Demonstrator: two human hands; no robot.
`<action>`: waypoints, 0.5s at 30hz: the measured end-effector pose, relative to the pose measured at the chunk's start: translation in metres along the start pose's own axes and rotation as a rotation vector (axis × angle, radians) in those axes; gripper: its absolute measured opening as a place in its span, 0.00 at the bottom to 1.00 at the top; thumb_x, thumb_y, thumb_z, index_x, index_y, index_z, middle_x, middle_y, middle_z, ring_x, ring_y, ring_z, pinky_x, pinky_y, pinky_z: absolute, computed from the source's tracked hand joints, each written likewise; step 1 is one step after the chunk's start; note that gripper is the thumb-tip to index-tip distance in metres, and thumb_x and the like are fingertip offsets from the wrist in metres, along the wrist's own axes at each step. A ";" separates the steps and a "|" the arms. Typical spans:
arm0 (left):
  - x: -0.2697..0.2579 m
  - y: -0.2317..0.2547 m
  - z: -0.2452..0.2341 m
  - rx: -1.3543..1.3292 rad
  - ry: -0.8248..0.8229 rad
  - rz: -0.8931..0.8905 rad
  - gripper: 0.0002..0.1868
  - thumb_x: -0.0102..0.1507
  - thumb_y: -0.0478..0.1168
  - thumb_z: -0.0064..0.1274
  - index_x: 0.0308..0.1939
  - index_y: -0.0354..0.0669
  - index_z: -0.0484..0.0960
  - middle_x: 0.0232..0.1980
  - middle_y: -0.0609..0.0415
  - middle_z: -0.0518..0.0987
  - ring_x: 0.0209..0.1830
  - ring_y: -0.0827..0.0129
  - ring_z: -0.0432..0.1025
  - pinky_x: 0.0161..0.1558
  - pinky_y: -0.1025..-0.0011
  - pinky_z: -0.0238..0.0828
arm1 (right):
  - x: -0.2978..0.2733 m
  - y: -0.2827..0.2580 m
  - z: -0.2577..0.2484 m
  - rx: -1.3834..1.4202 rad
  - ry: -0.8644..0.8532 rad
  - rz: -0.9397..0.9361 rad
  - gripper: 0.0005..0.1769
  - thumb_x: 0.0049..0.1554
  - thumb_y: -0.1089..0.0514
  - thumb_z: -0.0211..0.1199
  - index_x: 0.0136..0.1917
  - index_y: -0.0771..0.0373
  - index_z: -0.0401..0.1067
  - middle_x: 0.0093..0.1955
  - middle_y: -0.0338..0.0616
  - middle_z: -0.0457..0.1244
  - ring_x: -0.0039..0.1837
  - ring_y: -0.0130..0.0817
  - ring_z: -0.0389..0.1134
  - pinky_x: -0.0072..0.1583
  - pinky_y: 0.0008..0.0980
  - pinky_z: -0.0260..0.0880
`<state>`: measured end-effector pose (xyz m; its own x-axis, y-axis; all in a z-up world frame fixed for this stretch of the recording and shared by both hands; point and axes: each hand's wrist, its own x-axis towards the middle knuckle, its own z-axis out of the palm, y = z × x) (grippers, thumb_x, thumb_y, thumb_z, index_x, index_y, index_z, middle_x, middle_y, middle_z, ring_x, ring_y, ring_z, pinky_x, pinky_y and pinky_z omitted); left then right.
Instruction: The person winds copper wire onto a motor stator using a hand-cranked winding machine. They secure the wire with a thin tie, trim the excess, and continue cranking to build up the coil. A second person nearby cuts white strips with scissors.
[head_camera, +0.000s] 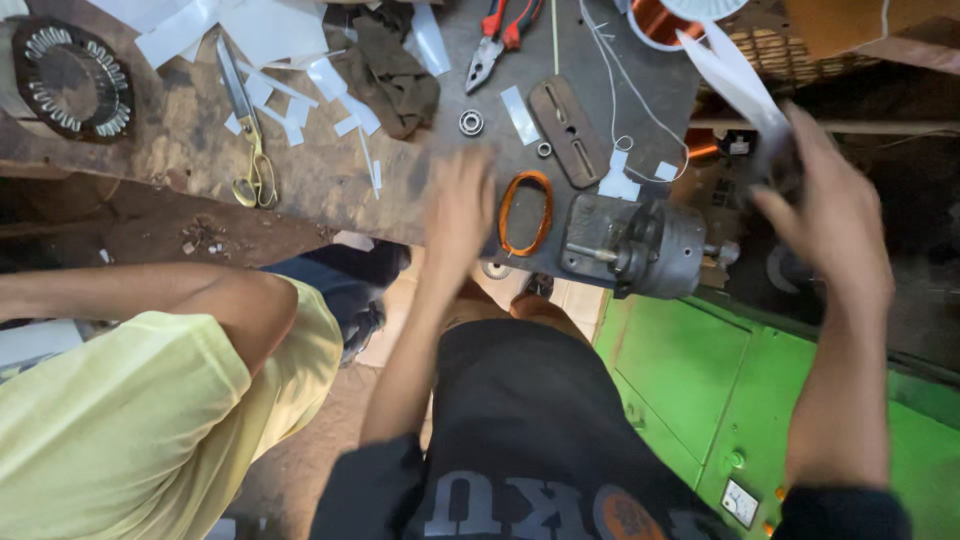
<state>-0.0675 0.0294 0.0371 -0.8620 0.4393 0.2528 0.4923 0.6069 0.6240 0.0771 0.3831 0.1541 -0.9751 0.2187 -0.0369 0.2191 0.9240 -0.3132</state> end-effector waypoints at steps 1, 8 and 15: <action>-0.030 0.002 0.004 -0.038 0.043 -0.032 0.12 0.68 0.37 0.53 0.56 0.39 0.77 0.52 0.43 0.77 0.53 0.47 0.71 0.55 0.56 0.70 | 0.024 0.000 0.012 -0.054 -0.037 -0.029 0.50 0.53 0.62 0.75 0.83 0.63 0.55 0.72 0.64 0.62 0.66 0.61 0.67 0.64 0.53 0.67; -0.142 0.004 0.012 -0.050 -0.446 -0.760 0.14 0.73 0.52 0.53 0.54 0.50 0.84 0.52 0.46 0.84 0.52 0.51 0.78 0.53 0.57 0.73 | 0.120 0.007 0.086 -0.061 -0.299 0.041 0.47 0.56 0.50 0.72 0.83 0.59 0.55 0.55 0.67 0.68 0.57 0.65 0.71 0.61 0.58 0.69; -0.190 -0.054 0.092 -0.543 -0.404 -0.618 0.35 0.58 0.51 0.64 0.63 0.41 0.70 0.62 0.39 0.70 0.51 0.52 0.76 0.52 0.61 0.73 | 0.084 0.068 0.060 0.285 -0.111 -0.157 0.39 0.65 0.58 0.65 0.83 0.64 0.51 0.69 0.62 0.61 0.65 0.51 0.66 0.66 0.44 0.69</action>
<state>0.0807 -0.0257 -0.1120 -0.7951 0.3999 -0.4561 -0.2552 0.4616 0.8496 0.0080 0.4453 0.0726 -0.9974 0.0306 -0.0657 0.0629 0.8158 -0.5750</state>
